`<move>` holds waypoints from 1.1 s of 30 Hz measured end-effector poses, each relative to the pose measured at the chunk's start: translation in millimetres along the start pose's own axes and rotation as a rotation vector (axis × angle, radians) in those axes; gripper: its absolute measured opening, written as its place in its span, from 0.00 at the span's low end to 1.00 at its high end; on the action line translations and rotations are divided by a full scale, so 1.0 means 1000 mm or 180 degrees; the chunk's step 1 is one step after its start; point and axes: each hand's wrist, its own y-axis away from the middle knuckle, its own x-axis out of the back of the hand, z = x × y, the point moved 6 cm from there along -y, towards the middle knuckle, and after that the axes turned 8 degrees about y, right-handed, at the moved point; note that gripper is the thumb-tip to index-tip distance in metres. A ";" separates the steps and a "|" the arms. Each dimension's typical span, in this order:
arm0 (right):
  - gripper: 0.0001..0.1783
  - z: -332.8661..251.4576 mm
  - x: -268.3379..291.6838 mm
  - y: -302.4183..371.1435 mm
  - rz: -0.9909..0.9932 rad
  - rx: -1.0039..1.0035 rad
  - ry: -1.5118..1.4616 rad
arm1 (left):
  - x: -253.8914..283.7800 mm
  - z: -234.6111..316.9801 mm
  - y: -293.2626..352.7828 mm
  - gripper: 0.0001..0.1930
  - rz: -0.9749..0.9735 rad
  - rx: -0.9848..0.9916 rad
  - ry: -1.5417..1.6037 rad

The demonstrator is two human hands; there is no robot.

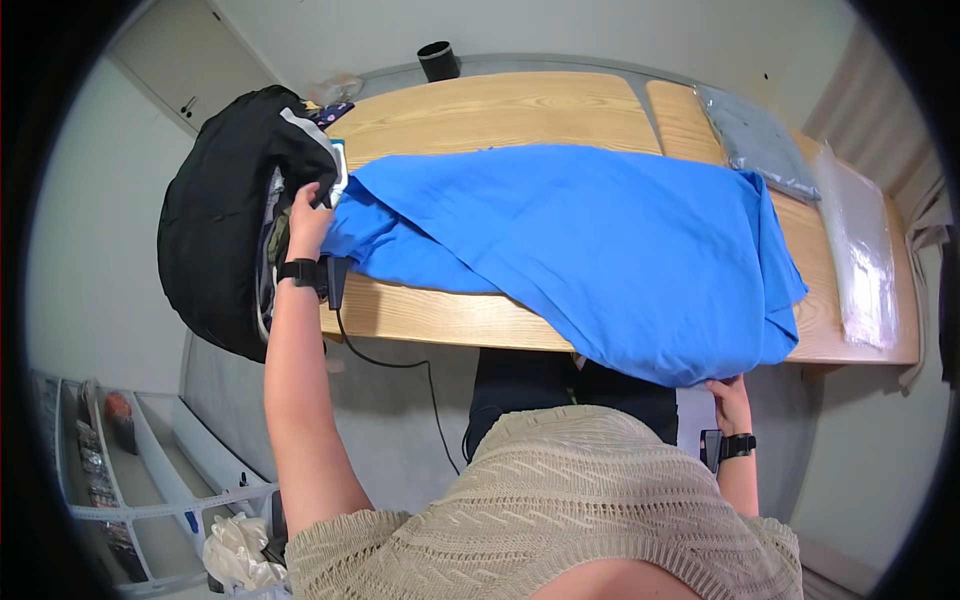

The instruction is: Fold a blue garment and place it inside a clear plastic bag.

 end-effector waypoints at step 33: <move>0.15 -0.322 0.067 0.028 -0.1732 0.2823 -0.1573 | 0.127 0.053 -0.020 0.16 0.0607 -0.0856 0.0467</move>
